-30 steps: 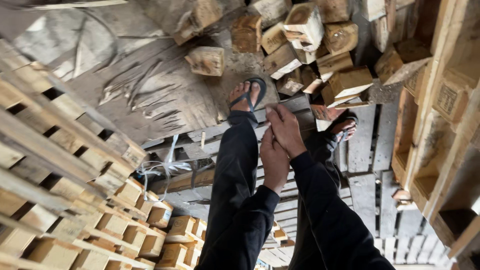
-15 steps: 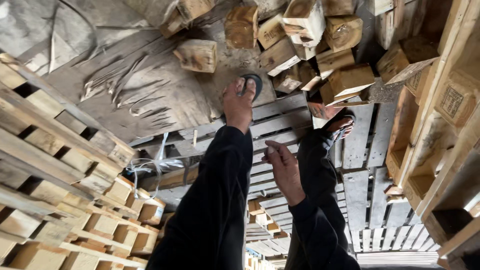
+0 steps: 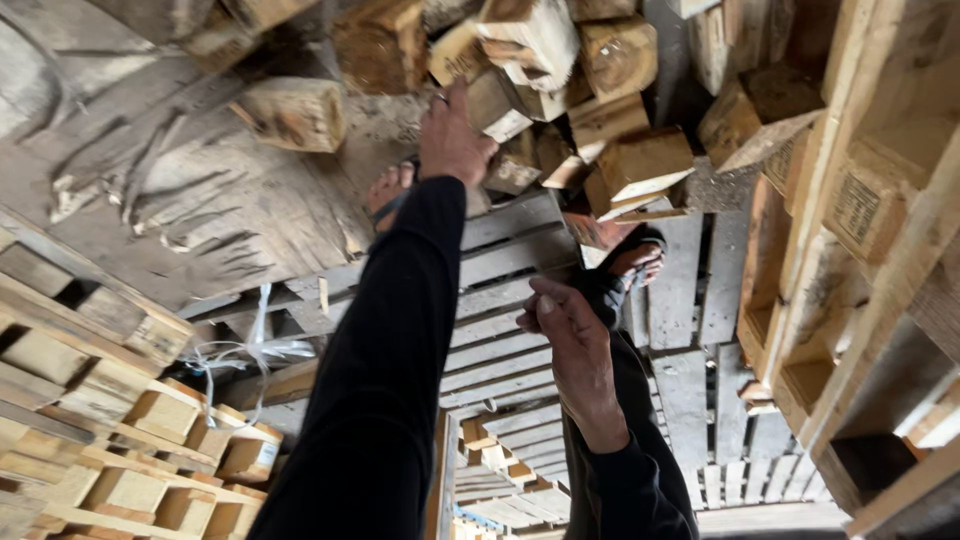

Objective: The person uses a hammer to drive nails into wooden pallets, securing planks and small blocks in place. They repeatedly pick up nails, position wood pieces, and hammer them onto the pallet structure.

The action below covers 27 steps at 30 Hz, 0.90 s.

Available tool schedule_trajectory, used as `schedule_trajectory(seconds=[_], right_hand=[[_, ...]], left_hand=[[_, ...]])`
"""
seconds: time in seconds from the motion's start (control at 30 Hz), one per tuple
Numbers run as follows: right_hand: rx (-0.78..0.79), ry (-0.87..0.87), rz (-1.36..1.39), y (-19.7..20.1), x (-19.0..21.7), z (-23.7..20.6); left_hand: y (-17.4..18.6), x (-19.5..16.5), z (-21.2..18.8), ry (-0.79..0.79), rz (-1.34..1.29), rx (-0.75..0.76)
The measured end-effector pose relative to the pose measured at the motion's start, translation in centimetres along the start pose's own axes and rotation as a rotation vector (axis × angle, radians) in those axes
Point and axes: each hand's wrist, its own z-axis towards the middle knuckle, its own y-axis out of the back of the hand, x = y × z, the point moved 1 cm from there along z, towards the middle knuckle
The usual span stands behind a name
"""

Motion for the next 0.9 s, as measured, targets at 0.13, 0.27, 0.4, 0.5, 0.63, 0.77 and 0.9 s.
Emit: schedule_trajectory(seconds=[0.13, 0.27, 0.4, 0.5, 0.63, 0.77, 0.9], right_hand=[[-0.045, 0.024, 0.104, 1.8, 0.9, -0.1], [-0.072, 0.045, 0.188, 2.7, 2.1, 0.3], [-0.065, 0.12, 0.134, 3.5, 3.0, 0.5], [-0.09, 0.195, 0.077, 4.2, 3.2, 0.6], [-0.071, 0.375, -0.145, 4.3, 4.6, -0.2], [0.149, 0.477, 0.131, 3.9, 9.2, -4.4], [0.074, 0.305, 0.174, 5.1, 15.0, -13.9]], left_hand=[[1.9, -0.4, -1.2, 0.141, -0.567, 0.223], [3.8, -0.7, -4.5, 0.297, -1.166, 0.637], [3.7, -1.1, -7.3, 0.282, -1.467, 0.757], [3.2, -2.1, -9.2, 0.342, -1.557, 0.775], [4.7, -5.8, -13.0, 0.193, -1.324, 0.692], [9.1, -11.1, -21.2, -0.1, -1.074, 0.546], [13.9, -17.4, -31.1, -0.132, -1.319, 0.5]])
